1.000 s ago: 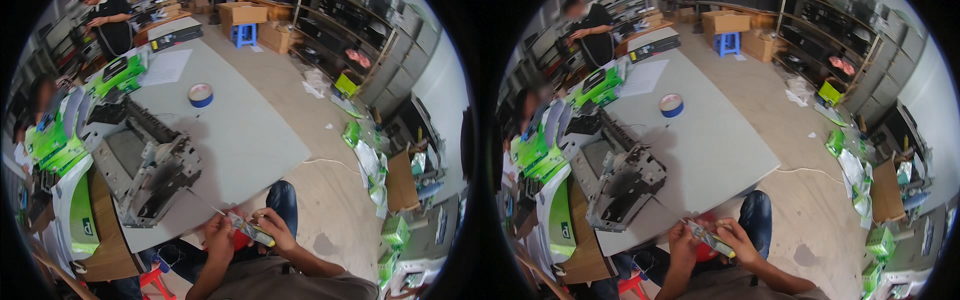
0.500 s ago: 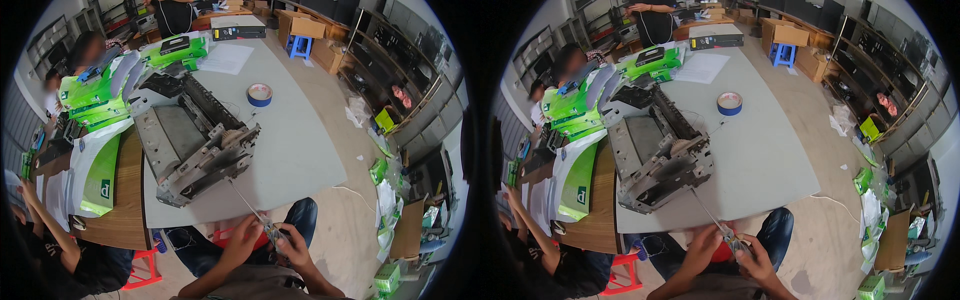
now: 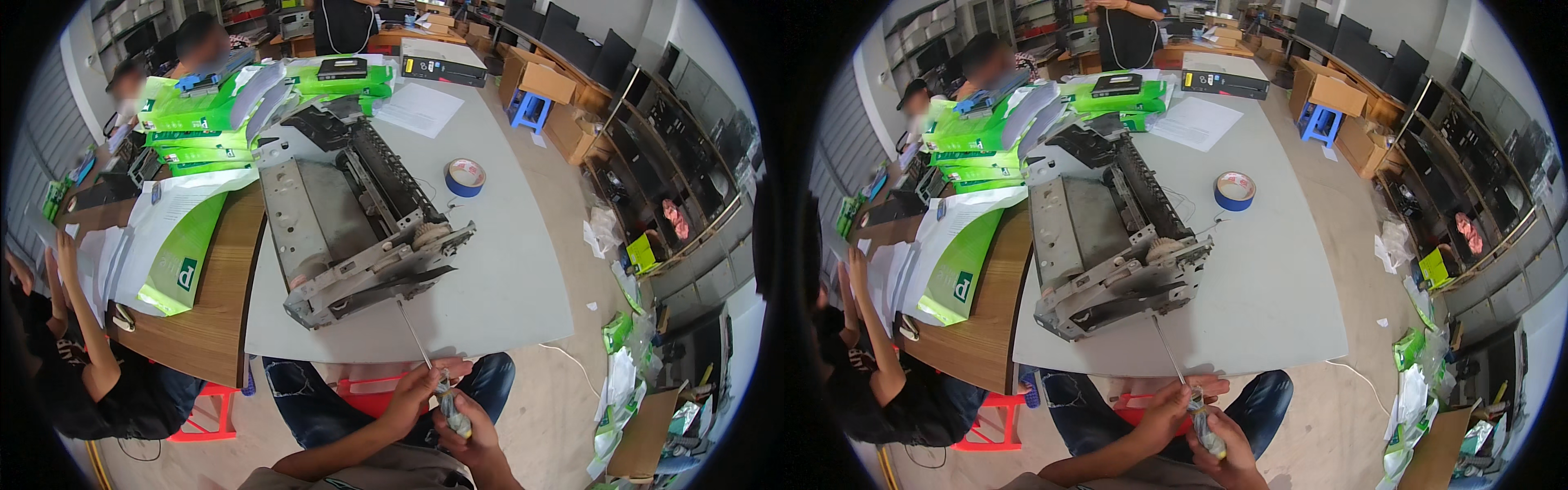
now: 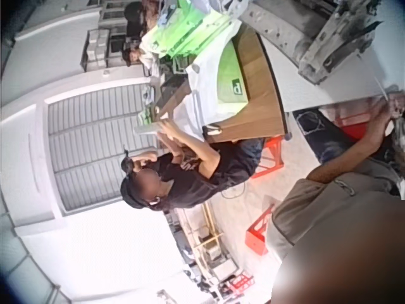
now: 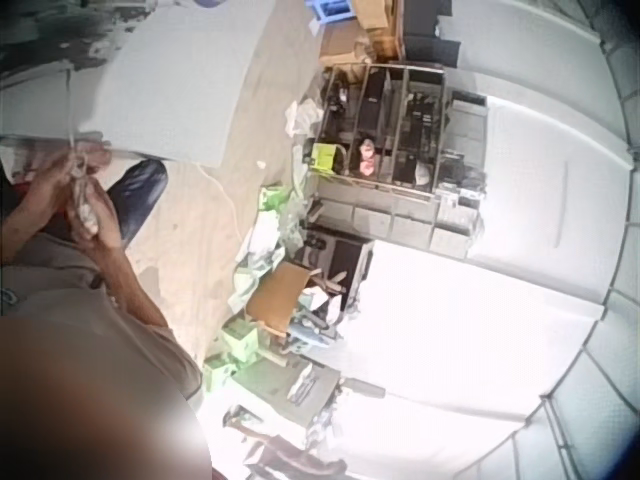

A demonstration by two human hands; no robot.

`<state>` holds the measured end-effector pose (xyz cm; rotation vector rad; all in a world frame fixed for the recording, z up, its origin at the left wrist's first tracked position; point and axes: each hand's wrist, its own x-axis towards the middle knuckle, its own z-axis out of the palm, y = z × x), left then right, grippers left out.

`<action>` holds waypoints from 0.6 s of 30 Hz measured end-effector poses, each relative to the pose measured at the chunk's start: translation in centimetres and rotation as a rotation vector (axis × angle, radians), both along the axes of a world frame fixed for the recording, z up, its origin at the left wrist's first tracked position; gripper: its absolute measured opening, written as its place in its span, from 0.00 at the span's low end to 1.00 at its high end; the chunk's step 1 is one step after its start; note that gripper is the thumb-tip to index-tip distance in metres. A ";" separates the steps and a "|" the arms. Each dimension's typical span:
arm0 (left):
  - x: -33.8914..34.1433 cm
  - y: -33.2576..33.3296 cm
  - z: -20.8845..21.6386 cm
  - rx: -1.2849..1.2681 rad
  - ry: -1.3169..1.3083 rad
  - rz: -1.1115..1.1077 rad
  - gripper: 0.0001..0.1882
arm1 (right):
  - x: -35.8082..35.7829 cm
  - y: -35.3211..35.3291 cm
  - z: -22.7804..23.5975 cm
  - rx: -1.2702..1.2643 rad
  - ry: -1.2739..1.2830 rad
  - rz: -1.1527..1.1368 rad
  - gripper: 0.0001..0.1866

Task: The person unscrews a side panel from a desktop computer chassis using a screwdriver and removes the panel by hand.

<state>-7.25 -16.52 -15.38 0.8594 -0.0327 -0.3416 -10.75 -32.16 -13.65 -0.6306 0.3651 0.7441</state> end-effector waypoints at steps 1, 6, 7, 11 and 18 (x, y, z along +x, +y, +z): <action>0.0 0.1 -0.8 0.000 -0.001 0.003 0.28 | -0.4 0.7 0.5 -0.155 -0.069 -0.060 0.21; 0.2 0.4 -2.0 0.020 0.098 -0.021 0.27 | -0.2 2.6 0.6 -1.389 -1.313 -0.113 0.20; 0.2 0.4 -2.1 0.016 0.092 -0.023 0.27 | -0.4 2.3 0.4 -1.395 -1.318 -0.115 0.20; -0.1 0.2 -3.5 -0.174 0.151 -0.022 0.28 | 0.1 1.4 0.7 -0.350 -0.259 -0.042 0.19; -0.1 1.3 -3.1 0.051 0.071 -0.066 0.28 | -0.5 -0.5 -1.1 -0.505 -0.505 0.012 0.18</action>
